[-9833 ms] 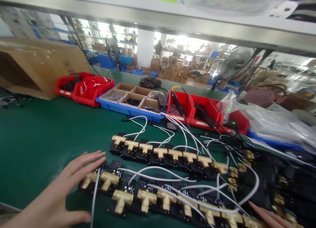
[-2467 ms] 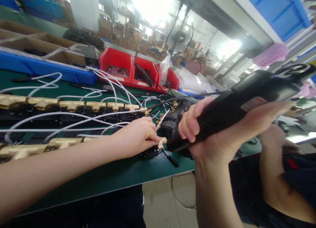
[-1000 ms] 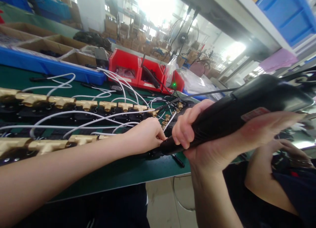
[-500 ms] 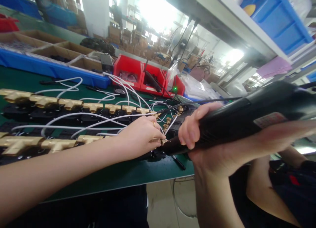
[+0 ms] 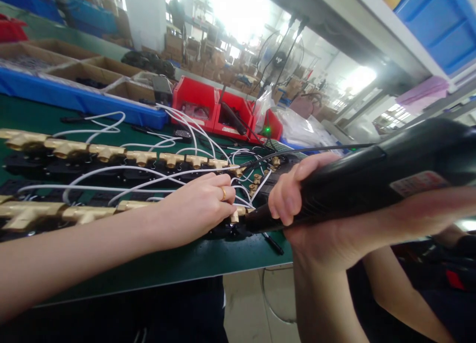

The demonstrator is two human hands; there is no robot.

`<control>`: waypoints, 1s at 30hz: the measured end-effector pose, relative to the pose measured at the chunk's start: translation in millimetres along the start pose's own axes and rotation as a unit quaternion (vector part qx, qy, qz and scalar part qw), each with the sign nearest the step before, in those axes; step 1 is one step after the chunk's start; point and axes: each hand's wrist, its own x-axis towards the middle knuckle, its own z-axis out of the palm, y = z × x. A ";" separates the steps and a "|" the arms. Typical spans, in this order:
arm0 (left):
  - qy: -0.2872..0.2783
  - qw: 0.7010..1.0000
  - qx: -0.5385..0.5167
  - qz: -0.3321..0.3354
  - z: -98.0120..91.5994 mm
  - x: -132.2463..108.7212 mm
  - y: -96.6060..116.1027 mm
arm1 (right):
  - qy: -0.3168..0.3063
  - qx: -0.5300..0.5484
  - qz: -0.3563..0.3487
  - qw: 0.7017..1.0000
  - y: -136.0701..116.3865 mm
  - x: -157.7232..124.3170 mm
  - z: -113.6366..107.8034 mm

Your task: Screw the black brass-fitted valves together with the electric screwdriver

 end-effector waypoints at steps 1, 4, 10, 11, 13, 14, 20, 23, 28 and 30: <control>-0.004 1.000 0.004 -0.001 0.2 -0.6 -0.5 | -0.008 -0.006 0.000 1.000 0.0 -0.3 -0.3; -0.007 1.000 0.003 -0.012 1.1 -1.8 -1.2 | -0.021 -0.019 0.006 1.000 0.7 -0.8 -1.0; 0.028 0.999 -0.038 -0.017 6.3 -3.1 0.9 | -0.020 -0.022 0.024 0.999 2.1 -0.7 -1.8; 0.029 0.998 -0.045 -0.020 7.2 -3.4 1.2 | -0.018 -0.023 0.022 0.999 1.3 -0.3 -1.3; 0.029 0.998 -0.057 -0.028 8.5 -3.9 1.5 | -0.010 -0.029 0.016 0.999 -1.0 0.6 0.4; 0.030 0.997 -0.061 -0.031 8.8 -4.2 1.6 | -0.003 -0.032 0.012 0.999 -1.9 1.1 1.3; 0.029 0.997 -0.058 -0.049 8.4 -4.2 2.4 | -0.030 -0.009 0.006 0.999 2.1 1.8 -1.3; 0.016 0.995 -0.066 -0.070 8.0 -3.6 2.1 | -0.023 -0.019 -0.003 1.000 1.6 0.9 -0.7; -0.007 0.992 -0.086 -0.093 7.3 -1.9 -0.6 | 0.000 -0.051 -0.014 0.999 -6.7 1.4 4.7; -0.021 0.992 -0.080 -0.093 6.8 -1.3 -1.3 | -0.022 -0.036 -0.012 0.999 -6.4 1.6 3.5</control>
